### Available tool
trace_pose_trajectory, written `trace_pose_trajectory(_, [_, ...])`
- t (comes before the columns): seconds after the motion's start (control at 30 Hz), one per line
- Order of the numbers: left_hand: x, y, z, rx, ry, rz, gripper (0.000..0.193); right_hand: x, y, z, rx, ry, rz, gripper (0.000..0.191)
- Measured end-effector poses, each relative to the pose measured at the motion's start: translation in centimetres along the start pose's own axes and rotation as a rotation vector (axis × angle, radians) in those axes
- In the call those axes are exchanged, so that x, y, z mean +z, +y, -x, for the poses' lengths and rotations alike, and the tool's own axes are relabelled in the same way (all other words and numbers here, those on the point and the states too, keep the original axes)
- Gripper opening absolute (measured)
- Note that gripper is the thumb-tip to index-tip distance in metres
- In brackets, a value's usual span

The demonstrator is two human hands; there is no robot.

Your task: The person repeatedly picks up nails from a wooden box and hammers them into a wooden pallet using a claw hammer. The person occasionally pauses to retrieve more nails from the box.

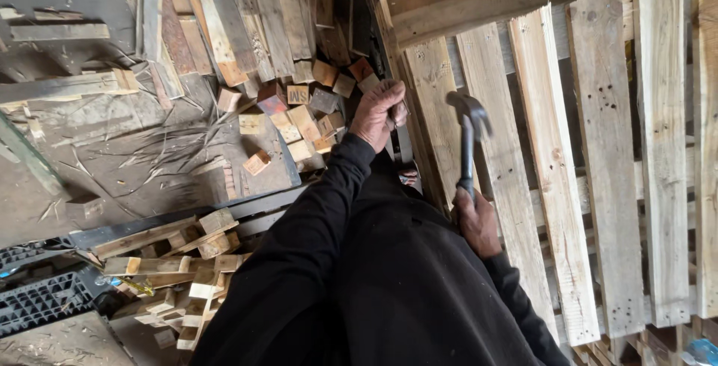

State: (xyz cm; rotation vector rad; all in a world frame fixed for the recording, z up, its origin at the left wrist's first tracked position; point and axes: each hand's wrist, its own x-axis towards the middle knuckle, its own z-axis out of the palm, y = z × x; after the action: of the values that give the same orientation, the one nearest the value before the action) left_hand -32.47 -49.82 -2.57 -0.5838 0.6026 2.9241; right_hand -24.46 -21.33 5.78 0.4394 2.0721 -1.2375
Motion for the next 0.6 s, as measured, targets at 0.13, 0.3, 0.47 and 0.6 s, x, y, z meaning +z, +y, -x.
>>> trace_pose_trajectory(0.13, [0.5, 1.6, 0.0, -0.006, -0.078, -0.016, 0.013, -0.1, -0.9, -0.8, 0.065, -0.056, -0.021, 0.058])
trace_pose_trajectory(0.3, [0.5, 2.9, -0.9, -0.027, 0.024, -0.181, 0.013, -0.5, -1.9, 0.6, 0.018, -0.009, -0.013, 0.051])
trace_pose_trajectory(0.47, [0.1, 1.5, -2.6, 0.114, 0.083, -0.508, 0.016, 0.2, -2.7, 0.3, -0.144, -0.019, -0.044, 0.05])
trace_pose_trajectory(0.6, [0.8, -0.8, -3.7, 0.377, 0.125, -0.698, 0.009, 0.4, -3.7, -0.9, 0.072, -0.034, 0.02, 0.05])
